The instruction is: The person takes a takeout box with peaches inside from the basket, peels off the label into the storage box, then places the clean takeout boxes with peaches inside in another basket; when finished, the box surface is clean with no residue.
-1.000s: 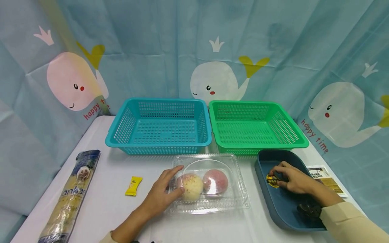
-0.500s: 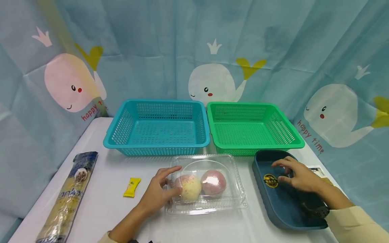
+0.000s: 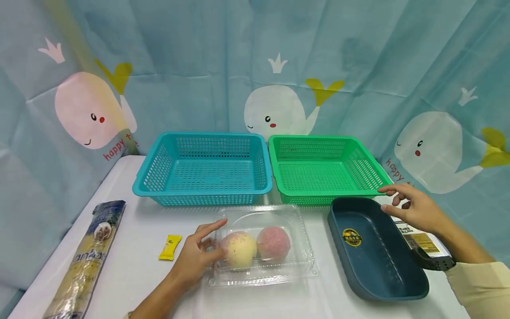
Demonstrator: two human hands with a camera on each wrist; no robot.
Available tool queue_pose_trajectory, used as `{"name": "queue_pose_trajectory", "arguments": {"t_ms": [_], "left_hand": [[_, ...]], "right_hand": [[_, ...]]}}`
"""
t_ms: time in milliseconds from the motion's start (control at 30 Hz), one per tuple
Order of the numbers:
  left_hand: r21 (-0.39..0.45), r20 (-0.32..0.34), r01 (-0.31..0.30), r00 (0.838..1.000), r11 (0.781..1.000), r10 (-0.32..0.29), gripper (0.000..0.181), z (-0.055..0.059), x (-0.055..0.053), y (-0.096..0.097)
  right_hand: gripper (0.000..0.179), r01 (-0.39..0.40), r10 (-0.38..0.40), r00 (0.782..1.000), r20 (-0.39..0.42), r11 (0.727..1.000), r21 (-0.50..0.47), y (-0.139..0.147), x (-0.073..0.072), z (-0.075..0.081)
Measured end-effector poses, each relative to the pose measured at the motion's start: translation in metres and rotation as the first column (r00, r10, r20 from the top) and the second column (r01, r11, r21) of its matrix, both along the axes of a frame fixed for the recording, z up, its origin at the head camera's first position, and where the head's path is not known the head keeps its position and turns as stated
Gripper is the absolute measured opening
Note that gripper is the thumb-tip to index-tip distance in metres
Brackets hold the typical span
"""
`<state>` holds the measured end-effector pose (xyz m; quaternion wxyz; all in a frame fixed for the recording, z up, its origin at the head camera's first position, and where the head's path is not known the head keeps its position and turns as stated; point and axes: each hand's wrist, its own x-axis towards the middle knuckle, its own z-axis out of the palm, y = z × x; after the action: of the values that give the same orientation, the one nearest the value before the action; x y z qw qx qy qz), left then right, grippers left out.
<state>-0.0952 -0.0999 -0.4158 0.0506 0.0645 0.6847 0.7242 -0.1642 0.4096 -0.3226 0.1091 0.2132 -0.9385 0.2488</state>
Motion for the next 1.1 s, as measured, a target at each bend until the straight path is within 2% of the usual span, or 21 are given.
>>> {"name": "queue_pose_trajectory", "arguments": {"t_ms": [100,267,467,600,767,967,1100], "left_hand": [[0.02,0.011,-0.006,1.0,1.0,0.006,0.071,0.006,0.004,-0.001],[0.072,0.008,0.016,1.0,0.997,-0.017,0.073,0.019,0.009,-0.002],[0.146,-0.044,0.066,0.997,0.987,-0.06,0.073,0.035,0.009,-0.003],[0.159,-0.083,0.098,0.993,0.982,-0.086,0.072,0.047,0.007,-0.003],[0.149,-0.086,0.118,0.991,0.982,-0.106,0.071,0.061,0.003,-0.003],[0.104,-0.075,0.084,0.994,0.991,-0.076,0.071,0.079,-0.005,0.003],[0.12,-0.072,0.068,0.996,0.991,-0.06,0.07,0.092,-0.013,0.009]], "right_hand": [[0.04,0.061,-0.061,0.998,0.028,0.998,0.007,0.007,-0.005,0.005],[0.04,0.122,-0.123,0.991,0.049,0.992,0.026,0.016,-0.016,0.007],[0.043,0.177,-0.182,0.979,0.089,0.982,0.058,0.023,-0.031,0.006],[0.046,0.201,-0.209,0.97,0.121,0.977,0.073,0.027,-0.037,0.005],[0.046,0.202,-0.211,0.967,0.142,0.976,0.078,0.031,-0.043,-0.002],[0.053,0.186,-0.204,0.965,0.164,0.975,0.118,0.035,-0.05,-0.013],[0.058,0.182,-0.211,0.954,0.214,0.972,0.147,0.036,-0.053,-0.017]]}}
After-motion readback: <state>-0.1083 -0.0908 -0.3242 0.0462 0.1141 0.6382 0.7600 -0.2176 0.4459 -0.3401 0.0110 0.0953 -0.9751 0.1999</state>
